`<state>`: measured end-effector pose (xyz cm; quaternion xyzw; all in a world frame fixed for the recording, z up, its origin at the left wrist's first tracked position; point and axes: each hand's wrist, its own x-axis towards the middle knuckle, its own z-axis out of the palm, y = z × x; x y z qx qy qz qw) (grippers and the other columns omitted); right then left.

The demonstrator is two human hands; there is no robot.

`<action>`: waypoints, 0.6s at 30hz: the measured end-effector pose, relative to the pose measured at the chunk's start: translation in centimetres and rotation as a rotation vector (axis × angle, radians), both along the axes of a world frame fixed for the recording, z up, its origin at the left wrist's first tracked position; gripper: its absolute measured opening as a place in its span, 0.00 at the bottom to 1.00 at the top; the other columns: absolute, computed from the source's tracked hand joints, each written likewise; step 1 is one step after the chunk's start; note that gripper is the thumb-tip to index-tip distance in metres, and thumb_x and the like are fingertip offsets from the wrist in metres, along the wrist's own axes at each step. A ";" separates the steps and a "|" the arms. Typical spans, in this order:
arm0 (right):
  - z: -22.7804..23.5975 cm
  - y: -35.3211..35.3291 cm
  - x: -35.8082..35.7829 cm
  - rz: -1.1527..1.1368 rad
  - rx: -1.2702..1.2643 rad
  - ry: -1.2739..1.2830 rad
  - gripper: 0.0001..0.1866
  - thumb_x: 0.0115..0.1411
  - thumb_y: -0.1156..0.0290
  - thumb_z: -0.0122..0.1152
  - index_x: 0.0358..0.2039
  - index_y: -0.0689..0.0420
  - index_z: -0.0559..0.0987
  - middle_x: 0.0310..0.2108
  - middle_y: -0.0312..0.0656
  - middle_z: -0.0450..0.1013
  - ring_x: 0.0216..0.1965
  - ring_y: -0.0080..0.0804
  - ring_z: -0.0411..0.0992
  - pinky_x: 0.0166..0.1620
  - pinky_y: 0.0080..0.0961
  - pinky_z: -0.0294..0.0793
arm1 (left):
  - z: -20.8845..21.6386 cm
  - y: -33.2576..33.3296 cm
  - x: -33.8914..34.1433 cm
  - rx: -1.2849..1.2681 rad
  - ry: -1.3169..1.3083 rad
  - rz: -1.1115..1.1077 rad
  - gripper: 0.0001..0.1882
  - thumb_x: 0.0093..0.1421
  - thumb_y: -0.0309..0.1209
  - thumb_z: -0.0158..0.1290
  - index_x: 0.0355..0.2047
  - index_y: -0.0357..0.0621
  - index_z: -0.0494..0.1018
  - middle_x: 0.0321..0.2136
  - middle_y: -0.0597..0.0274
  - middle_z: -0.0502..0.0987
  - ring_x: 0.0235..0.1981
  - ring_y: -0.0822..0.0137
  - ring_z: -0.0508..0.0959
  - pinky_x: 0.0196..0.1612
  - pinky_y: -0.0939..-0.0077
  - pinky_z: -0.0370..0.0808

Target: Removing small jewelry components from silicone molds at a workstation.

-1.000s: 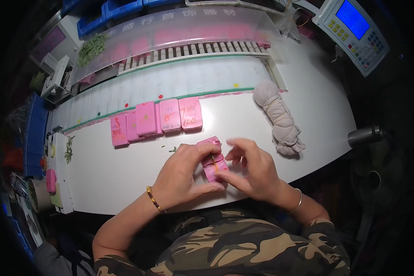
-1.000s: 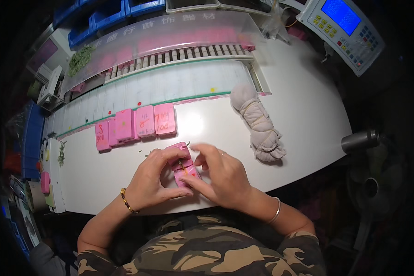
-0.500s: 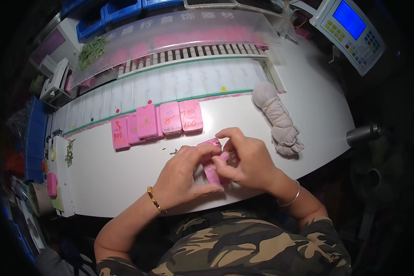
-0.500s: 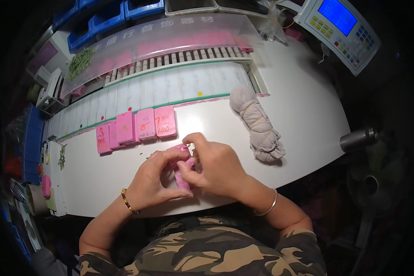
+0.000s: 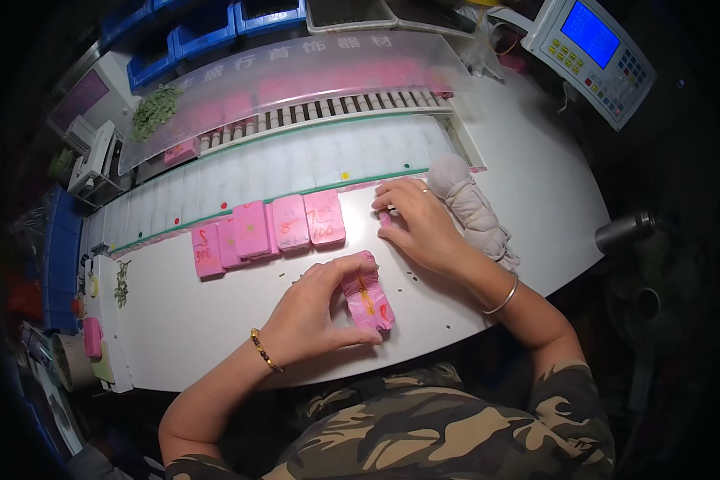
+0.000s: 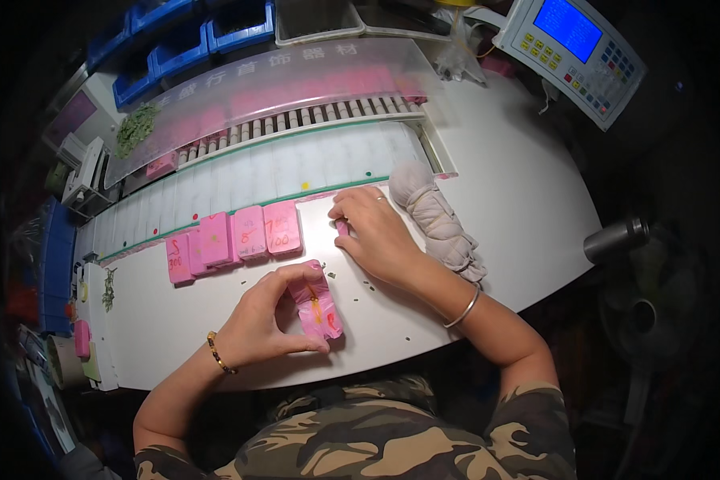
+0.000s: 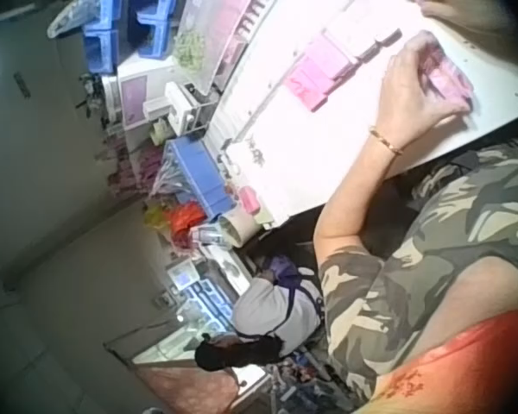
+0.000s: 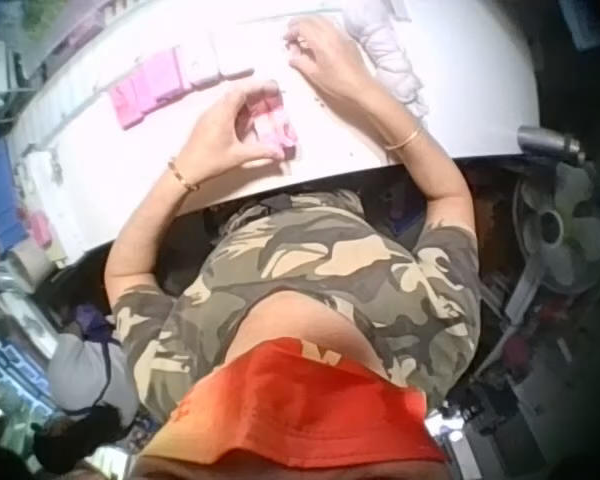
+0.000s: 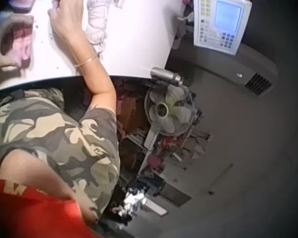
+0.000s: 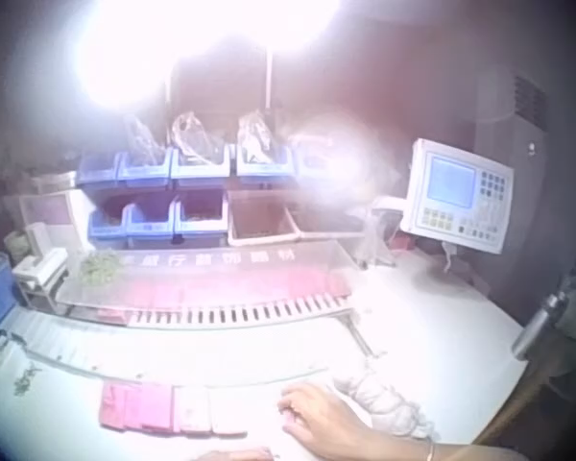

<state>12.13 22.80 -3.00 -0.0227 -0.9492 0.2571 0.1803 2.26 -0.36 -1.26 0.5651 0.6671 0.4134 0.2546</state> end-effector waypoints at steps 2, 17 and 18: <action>1.2 0.1 0.8 -0.069 0.050 0.034 0.20 0.50 0.76 0.67 0.44 0.62 0.74 0.54 0.52 0.67 0.55 0.49 0.66 0.60 0.39 0.66 | -0.1 -0.1 0.0 -0.002 0.049 0.006 0.46 0.40 0.44 0.76 0.57 0.44 0.67 0.50 0.54 0.74 0.49 0.58 0.76 0.55 0.67 0.72; 8.4 0.3 4.6 -0.220 0.355 0.410 0.36 0.47 0.84 0.64 0.59 0.53 0.74 0.59 0.55 0.70 0.49 0.52 0.74 0.53 0.38 0.74 | 0.4 1.1 -2.0 -0.149 -0.086 -0.091 0.50 0.39 0.44 0.77 0.58 0.44 0.61 0.55 0.54 0.69 0.57 0.60 0.71 0.59 0.68 0.69; 8.8 -0.8 4.3 -0.219 0.448 0.558 0.33 0.46 0.83 0.65 0.56 0.52 0.77 0.57 0.53 0.72 0.46 0.46 0.76 0.49 0.36 0.76 | 0.5 1.1 -2.1 -0.175 -0.112 -0.089 0.51 0.38 0.44 0.77 0.59 0.43 0.61 0.55 0.54 0.69 0.57 0.59 0.71 0.59 0.67 0.69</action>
